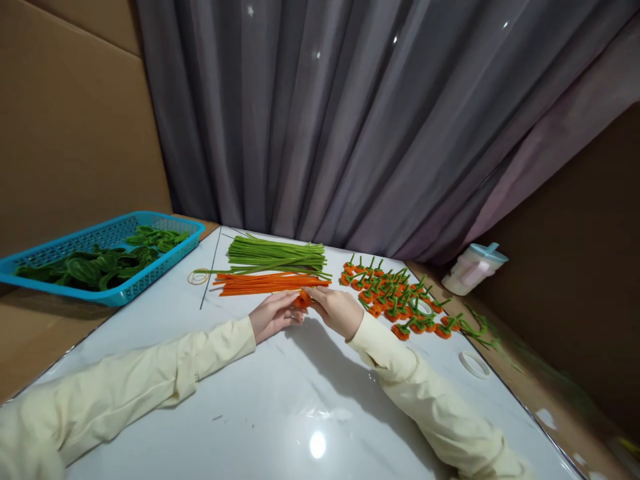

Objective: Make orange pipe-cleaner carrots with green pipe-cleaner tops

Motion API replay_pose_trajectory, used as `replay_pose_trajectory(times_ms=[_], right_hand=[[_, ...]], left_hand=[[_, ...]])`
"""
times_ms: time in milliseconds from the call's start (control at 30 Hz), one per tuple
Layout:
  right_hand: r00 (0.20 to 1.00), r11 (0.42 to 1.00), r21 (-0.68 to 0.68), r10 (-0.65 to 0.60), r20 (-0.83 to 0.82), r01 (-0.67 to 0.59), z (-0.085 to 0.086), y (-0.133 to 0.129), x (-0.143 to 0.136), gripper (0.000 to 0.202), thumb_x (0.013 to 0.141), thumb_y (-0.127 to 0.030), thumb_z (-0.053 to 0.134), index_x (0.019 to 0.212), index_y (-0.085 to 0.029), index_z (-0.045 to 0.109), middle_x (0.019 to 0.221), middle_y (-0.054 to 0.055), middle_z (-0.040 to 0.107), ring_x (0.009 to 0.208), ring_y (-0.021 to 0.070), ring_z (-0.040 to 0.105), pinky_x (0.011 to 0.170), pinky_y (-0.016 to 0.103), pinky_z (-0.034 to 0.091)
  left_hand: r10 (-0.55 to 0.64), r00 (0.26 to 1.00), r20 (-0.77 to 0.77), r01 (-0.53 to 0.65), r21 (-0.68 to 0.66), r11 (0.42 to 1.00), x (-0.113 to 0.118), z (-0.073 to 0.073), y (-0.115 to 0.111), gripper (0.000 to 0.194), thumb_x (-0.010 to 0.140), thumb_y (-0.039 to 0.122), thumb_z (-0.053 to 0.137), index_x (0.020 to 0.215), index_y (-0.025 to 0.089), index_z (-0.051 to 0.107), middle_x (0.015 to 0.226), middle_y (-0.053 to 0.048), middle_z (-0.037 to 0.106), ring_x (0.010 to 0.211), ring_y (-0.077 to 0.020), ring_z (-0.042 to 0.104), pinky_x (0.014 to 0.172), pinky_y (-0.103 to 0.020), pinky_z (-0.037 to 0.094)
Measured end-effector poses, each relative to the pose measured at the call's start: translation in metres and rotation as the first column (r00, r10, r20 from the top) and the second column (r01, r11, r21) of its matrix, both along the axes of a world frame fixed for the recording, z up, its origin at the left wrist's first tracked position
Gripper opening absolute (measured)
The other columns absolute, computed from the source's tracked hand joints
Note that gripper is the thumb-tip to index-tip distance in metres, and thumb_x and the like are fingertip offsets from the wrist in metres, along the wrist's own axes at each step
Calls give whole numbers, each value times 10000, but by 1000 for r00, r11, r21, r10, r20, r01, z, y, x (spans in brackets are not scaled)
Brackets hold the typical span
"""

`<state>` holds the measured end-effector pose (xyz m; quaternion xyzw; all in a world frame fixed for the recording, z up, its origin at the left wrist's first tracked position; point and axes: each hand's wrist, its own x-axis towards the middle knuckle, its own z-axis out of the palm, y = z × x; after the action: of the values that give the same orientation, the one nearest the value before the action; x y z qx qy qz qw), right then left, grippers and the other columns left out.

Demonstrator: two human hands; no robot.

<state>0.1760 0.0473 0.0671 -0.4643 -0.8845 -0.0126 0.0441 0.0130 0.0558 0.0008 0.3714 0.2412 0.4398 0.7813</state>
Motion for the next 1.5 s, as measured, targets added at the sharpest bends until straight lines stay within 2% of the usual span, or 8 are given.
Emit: replay_pose_trajectory(times_ms=[467,600,700,900,1067,1200,1367,1500], right_hand=[[877,952,-150,176,-447,-267,-7,6,1,185,832,-239,490,710,-142,588,735,72,620,695,149,556,676,269,428],[733,658,-640,-193,-652,-396,-7,10,4,355,742,-499,533,693,-148,527,516,-3,561,473,118,534,498,241,423],[659,502,-727,-350,-666,-468,-9,8,6,399,668,-548,574,680,-158,490,484,-23,542,398,110,513,423,225,393],[908,975,-222,-123,-401,34,-16,-22,13,210,862,-258,389,782,-148,548,549,28,604,462,124,547,481,216,356],[994,994,3,-107,4,107,-29,-55,9,206,871,-170,371,907,-127,569,693,96,668,547,174,601,487,235,307],[961,983,-181,-88,-263,41,-33,-62,13,202,855,-182,383,880,-136,578,613,49,636,496,130,545,496,218,330],[661,721,-676,-435,-611,-151,-34,-57,25,197,805,-300,454,764,-139,560,388,-63,460,308,52,317,366,183,260],[400,521,-779,-670,-626,-348,-45,-56,27,259,672,-379,610,694,-131,540,360,-78,445,278,34,295,314,179,179]], left_hand=[[18,999,-43,-17,40,999,0,-3,2,282,640,288,719,778,147,518,551,20,549,404,-63,451,448,-207,416],[6,999,-44,-4,45,999,0,-3,2,308,591,255,748,765,153,516,514,34,540,373,-50,422,431,-199,410],[-8,998,-57,11,49,999,-1,-2,4,325,590,295,751,772,144,529,530,14,560,407,-72,483,436,-199,425],[25,960,-277,33,202,979,-1,3,-3,415,663,392,677,961,125,566,797,-95,635,640,-187,628,449,-241,487],[67,896,-438,122,390,913,4,0,-23,425,651,253,689,1049,135,597,922,-95,649,812,-204,618,535,-219,515],[3,881,-474,205,386,899,5,-7,-31,452,699,269,631,1114,97,582,890,-94,680,745,-182,635,648,-289,543],[-2,863,-505,261,443,858,2,-11,-31,484,698,254,608,1142,67,565,1027,-129,650,826,-215,639,795,-354,514],[127,818,-561,283,584,761,1,-7,-33,399,694,163,569,1081,79,609,1015,-110,659,869,-206,630,828,-298,489]])
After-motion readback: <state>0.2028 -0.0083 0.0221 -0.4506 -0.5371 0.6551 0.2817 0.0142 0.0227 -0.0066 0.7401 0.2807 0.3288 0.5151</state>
